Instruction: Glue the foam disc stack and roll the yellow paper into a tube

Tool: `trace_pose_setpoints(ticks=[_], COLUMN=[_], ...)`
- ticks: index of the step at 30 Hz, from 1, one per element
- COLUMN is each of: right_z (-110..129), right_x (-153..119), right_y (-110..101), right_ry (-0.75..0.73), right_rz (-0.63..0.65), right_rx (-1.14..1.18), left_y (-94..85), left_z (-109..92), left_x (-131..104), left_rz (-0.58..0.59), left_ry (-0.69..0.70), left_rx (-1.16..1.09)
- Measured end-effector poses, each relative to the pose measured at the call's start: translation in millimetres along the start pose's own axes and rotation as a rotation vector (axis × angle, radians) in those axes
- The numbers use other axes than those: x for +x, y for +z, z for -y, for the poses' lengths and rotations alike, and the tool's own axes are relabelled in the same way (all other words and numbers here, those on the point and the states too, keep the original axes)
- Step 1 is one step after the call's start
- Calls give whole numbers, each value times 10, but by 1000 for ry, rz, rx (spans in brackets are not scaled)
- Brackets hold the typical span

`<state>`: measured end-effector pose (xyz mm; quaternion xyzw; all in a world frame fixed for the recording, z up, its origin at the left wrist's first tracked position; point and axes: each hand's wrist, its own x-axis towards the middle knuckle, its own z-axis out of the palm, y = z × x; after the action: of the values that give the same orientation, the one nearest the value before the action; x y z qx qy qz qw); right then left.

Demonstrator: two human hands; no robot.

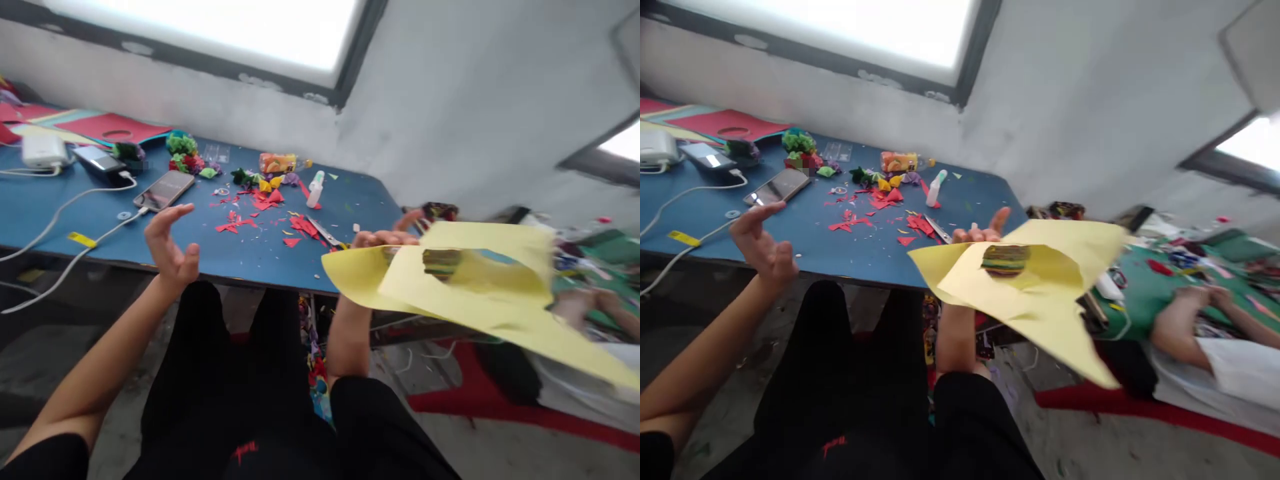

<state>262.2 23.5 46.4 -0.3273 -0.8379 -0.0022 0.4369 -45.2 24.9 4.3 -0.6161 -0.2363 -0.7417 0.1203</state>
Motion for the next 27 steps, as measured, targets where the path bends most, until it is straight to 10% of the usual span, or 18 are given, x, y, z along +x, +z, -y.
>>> trace_pose_setpoints(ticks=[2, 4, 13, 18, 27], right_z=[67, 150, 714, 755, 682], right_x=[-53, -76, -44, -41, -192], right_y=[233, 409, 235, 201, 301], right_ry=[15, -54, -130, -51, 371], right_rz=[-574, -845, -604, -662, -734], right_rx=[472, 951, 2604, 2541, 1601], left_y=[-66, -129, -199, -203, -216], left_z=[34, 64, 50, 65, 47], left_x=[-132, -204, -133, -119, -97], left_rz=[31, 72, 311, 326, 320], left_ry=[-184, -347, -699, -778, -856], left_rx=[23, 66, 210, 203, 222])
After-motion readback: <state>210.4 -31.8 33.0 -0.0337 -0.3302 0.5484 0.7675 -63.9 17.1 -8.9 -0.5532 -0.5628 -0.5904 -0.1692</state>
